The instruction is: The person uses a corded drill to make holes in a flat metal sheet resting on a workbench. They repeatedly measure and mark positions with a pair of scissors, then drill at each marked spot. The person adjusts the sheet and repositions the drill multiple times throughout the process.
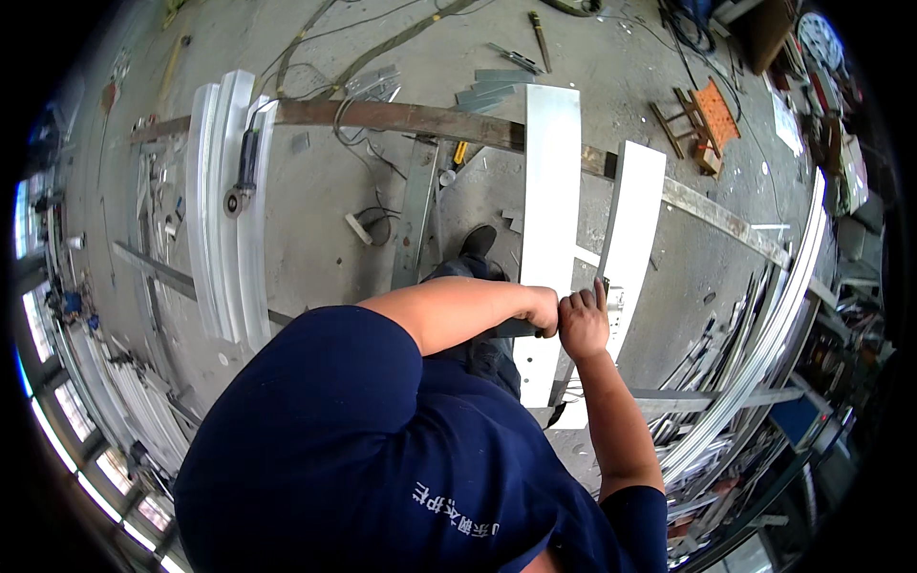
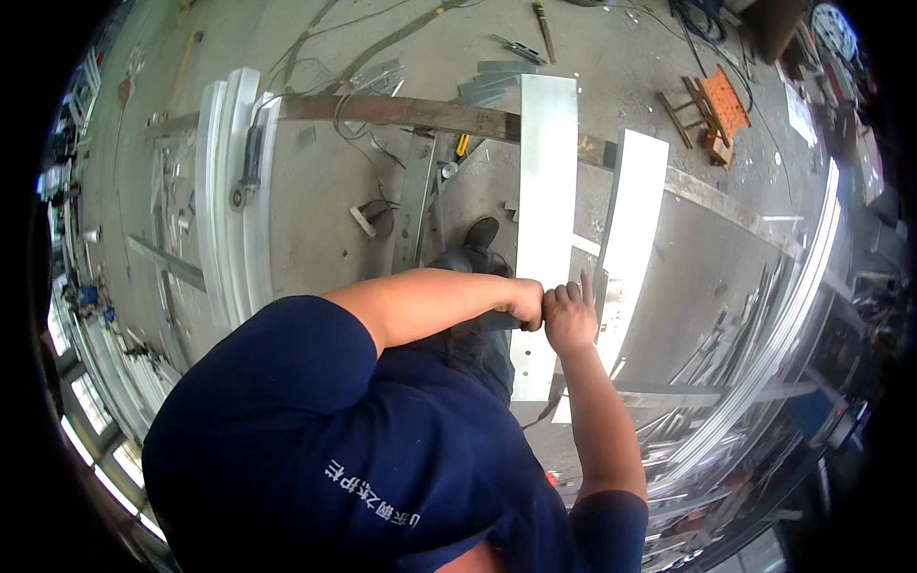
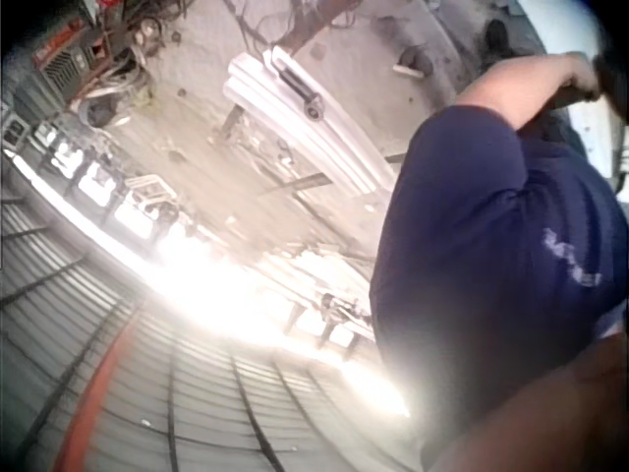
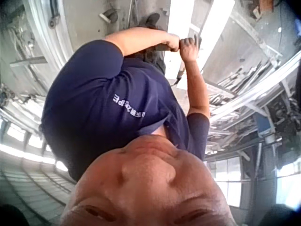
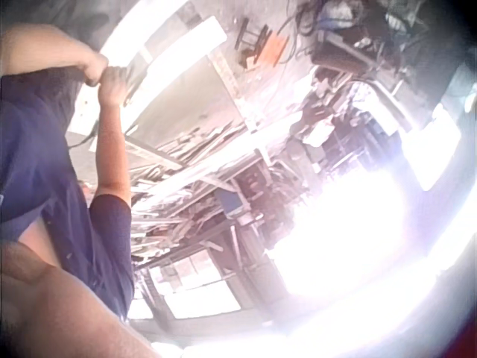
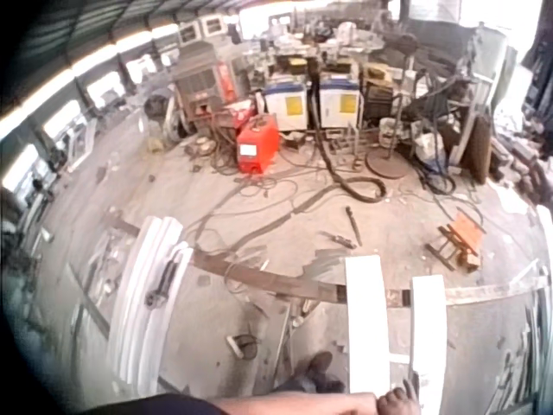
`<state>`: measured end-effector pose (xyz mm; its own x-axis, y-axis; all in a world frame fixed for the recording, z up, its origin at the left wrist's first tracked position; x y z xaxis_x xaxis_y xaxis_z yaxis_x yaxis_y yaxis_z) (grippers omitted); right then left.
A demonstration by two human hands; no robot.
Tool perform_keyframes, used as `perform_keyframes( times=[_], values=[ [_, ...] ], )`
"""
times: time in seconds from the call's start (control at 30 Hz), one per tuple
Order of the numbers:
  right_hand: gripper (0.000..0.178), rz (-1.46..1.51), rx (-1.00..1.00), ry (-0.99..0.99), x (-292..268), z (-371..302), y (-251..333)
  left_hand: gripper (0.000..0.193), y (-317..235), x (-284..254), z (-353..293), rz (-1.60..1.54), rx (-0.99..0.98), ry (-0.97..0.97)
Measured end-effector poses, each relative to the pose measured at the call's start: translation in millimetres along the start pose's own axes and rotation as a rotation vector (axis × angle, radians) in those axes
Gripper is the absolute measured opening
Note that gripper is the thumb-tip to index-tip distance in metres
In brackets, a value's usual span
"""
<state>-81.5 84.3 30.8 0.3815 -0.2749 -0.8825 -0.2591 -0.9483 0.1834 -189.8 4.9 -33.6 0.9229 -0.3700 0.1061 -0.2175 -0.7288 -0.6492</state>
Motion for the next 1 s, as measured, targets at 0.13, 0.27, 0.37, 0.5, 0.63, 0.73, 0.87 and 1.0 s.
perform_keyframes(
  times=[0.13,0.27,0.37,0.5,0.63,0.73,0.87,1.0],
  values=[
    [0.022,0.153,-0.151,-0.442,-32,19,18,0.028,23,-27,-32,-0.423,-0.169,-0.346],
    [0.034,0.821,0.414,-0.225,-15,38,12,0.028,50,-32,-59,-0.549,-0.149,-0.561],
    [0.039,1.52,0.429,0.013,34,84,21,0.027,83,-12,-47,-0.646,-0.023,-0.666],
    [0.032,1.418,0.498,0.13,42,128,69,0.026,109,-15,-60,-0.903,-0.072,-0.578],
    [0.03,1.521,0.492,0.09,50,169,108,0.024,171,-9,-48,-1.171,0.063,-0.517],
    [0.034,1.606,0.56,0.032,65,240,110,0.021,212,13,-46,-1.483,0.059,-0.394],
    [0.031,0.933,0.268,0.322,89,355,119,0.01,262,54,-33,-1.994,0.083,-0.223],
    [0.031,0.615,0.122,0.15,183,453,118,0.007,282,51,-33,-2.109,0.121,-0.162]
  ],
)
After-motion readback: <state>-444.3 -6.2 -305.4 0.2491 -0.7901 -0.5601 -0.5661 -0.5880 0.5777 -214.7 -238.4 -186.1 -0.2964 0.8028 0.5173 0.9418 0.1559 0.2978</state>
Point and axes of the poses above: each hand's wrist, its own z-axis towards the middle knuckle, its own x-axis out of the palm, y = z × x, the point moved 1 cm from there along z, towards the middle knuckle, and after that the axes turned 5 degrees about z, right-handed, at the moved point
